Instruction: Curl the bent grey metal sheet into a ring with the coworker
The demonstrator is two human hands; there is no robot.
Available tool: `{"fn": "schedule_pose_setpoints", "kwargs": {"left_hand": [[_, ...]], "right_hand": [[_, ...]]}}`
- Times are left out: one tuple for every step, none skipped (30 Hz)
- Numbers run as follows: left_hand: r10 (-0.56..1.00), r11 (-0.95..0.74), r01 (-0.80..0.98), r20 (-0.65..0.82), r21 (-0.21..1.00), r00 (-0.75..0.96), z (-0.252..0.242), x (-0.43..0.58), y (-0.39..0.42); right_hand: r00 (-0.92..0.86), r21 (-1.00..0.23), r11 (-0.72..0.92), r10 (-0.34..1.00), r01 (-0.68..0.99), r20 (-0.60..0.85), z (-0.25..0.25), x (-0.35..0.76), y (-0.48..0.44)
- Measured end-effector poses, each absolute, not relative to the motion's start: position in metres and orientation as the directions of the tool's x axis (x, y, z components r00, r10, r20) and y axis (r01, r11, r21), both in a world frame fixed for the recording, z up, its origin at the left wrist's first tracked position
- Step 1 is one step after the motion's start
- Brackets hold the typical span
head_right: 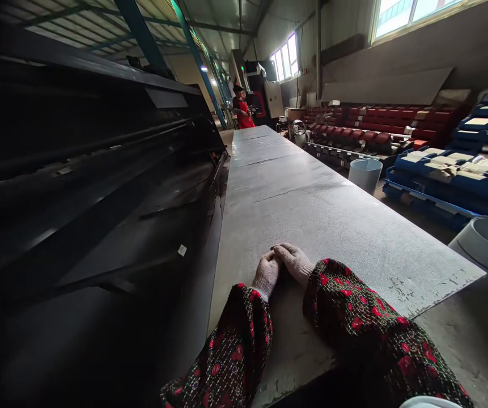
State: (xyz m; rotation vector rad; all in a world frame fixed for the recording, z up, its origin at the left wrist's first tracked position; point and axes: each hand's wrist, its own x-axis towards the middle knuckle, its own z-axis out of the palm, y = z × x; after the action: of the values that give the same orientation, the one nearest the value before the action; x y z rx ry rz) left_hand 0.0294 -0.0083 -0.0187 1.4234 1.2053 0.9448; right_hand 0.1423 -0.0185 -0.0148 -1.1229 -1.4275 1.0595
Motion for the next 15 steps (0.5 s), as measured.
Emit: {"fn": "schedule_pose_setpoints", "kwargs": {"left_hand": [[0.979, 0.005, 0.195, -0.044, 0.981, 0.198, -0.0193, 0.0294, -0.0080], [0.979, 0.008, 0.193, -0.047, 0.981, 0.197, -0.0198, 0.0293, -0.0077], [0.979, 0.010, 0.195, -0.049, 0.981, 0.198, -0.0202, 0.0291, -0.0075], [0.978, 0.010, 0.199, -0.051, 0.980, 0.201, -0.0203, 0.0289, -0.0073], [0.978, 0.010, 0.204, -0.052, 0.979, 0.203, -0.0203, 0.0287, -0.0073], [0.977, 0.011, 0.209, -0.054, 0.978, 0.204, -0.0201, 0.0285, -0.0072], [0.978, 0.014, 0.216, -0.058, 0.976, 0.200, -0.0199, 0.0283, -0.0072], [0.979, 0.018, 0.222, -0.063, 0.975, 0.195, -0.0198, 0.0281, -0.0072], [0.979, 0.021, 0.222, -0.065, 0.975, 0.193, -0.0199, 0.0280, -0.0071], [0.979, 0.019, 0.219, -0.062, 0.976, 0.192, -0.0201, 0.0279, -0.0069], [0.979, 0.017, 0.214, -0.060, 0.977, 0.195, -0.0204, 0.0277, -0.0067], [0.979, 0.015, 0.212, -0.058, 0.977, 0.197, -0.0208, 0.0276, -0.0065], [0.979, 0.016, 0.211, -0.059, 0.977, 0.197, -0.0212, 0.0275, -0.0063], [0.979, 0.019, 0.213, -0.062, 0.977, 0.196, -0.0216, 0.0275, -0.0061], [0.979, 0.023, 0.217, -0.066, 0.976, 0.192, -0.0217, 0.0275, -0.0060]], "right_hand": [[-0.079, -0.976, 0.190, 0.980, 0.109, 0.182, -0.0146, 0.1423, -0.0188], [-0.077, -0.976, 0.189, 0.980, 0.105, 0.182, -0.0145, 0.1423, -0.0192], [-0.077, -0.977, 0.187, 0.981, 0.104, 0.180, -0.0144, 0.1422, -0.0195], [-0.076, -0.977, 0.184, 0.981, 0.104, 0.177, -0.0142, 0.1422, -0.0198], [-0.075, -0.977, 0.182, 0.982, 0.107, 0.175, -0.0140, 0.1421, -0.0201], [-0.077, -0.978, 0.180, 0.982, 0.107, 0.173, -0.0138, 0.1421, -0.0203], [-0.079, -0.978, 0.179, 0.982, 0.106, 0.171, -0.0134, 0.1420, -0.0205], [-0.081, -0.979, 0.178, 0.982, 0.103, 0.170, -0.0131, 0.1419, -0.0207], [-0.081, -0.980, 0.176, 0.982, 0.097, 0.169, -0.0127, 0.1417, -0.0209], [-0.077, -0.981, 0.174, 0.983, 0.092, 0.167, -0.0124, 0.1415, -0.0210], [-0.072, -0.982, 0.170, 0.984, 0.087, 0.164, -0.0121, 0.1414, -0.0212], [-0.068, -0.982, 0.168, 0.984, 0.085, 0.163, -0.0118, 0.1412, -0.0213], [-0.064, -0.982, 0.168, 0.985, 0.087, 0.163, -0.0116, 0.1411, -0.0214], [-0.064, -0.981, 0.170, 0.984, 0.090, 0.165, -0.0115, 0.1411, -0.0216], [-0.066, -0.980, 0.173, 0.984, 0.094, 0.167, -0.0113, 0.1411, -0.0217]]}}
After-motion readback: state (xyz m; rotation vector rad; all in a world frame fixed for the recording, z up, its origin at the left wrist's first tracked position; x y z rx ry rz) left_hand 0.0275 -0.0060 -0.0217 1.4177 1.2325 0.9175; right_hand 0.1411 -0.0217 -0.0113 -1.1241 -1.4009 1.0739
